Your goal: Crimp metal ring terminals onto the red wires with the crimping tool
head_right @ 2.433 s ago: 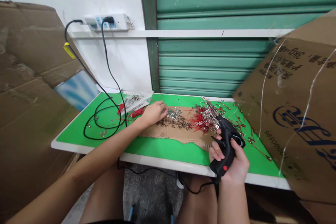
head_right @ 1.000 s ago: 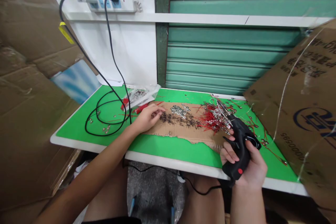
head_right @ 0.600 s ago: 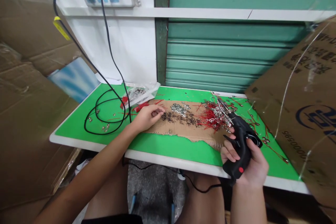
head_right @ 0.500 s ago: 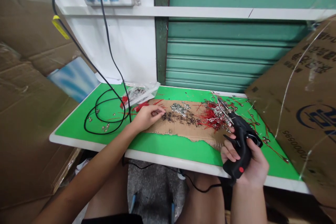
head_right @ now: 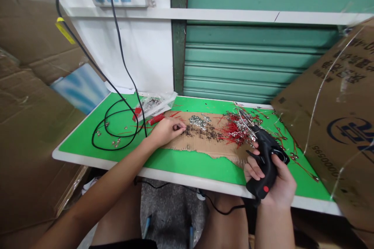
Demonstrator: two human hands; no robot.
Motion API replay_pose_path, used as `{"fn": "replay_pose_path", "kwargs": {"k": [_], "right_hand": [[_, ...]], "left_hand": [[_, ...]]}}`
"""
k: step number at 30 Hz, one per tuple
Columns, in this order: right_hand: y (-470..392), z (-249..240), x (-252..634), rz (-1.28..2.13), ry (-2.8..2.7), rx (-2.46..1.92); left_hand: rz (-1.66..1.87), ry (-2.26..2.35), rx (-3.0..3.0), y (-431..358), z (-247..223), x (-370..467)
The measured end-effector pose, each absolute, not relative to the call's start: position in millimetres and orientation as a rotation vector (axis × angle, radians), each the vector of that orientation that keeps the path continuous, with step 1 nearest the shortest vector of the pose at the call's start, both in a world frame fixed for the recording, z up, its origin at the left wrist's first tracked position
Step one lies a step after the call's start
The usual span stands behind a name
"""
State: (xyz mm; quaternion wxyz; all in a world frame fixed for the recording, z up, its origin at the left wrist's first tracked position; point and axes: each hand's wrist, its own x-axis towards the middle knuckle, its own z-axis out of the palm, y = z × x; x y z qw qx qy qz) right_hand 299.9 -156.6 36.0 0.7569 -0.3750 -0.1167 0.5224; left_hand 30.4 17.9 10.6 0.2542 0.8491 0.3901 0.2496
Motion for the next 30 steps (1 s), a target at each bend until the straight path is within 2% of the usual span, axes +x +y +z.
{"fn": "replay_pose_path", "kwargs": {"k": [30], "right_hand": [[-157.1,39.0,295.1,1.131,-0.27,-0.84]], "left_hand": [[0.682,1.175,2.505,18.2,8.5,30.0]]}}
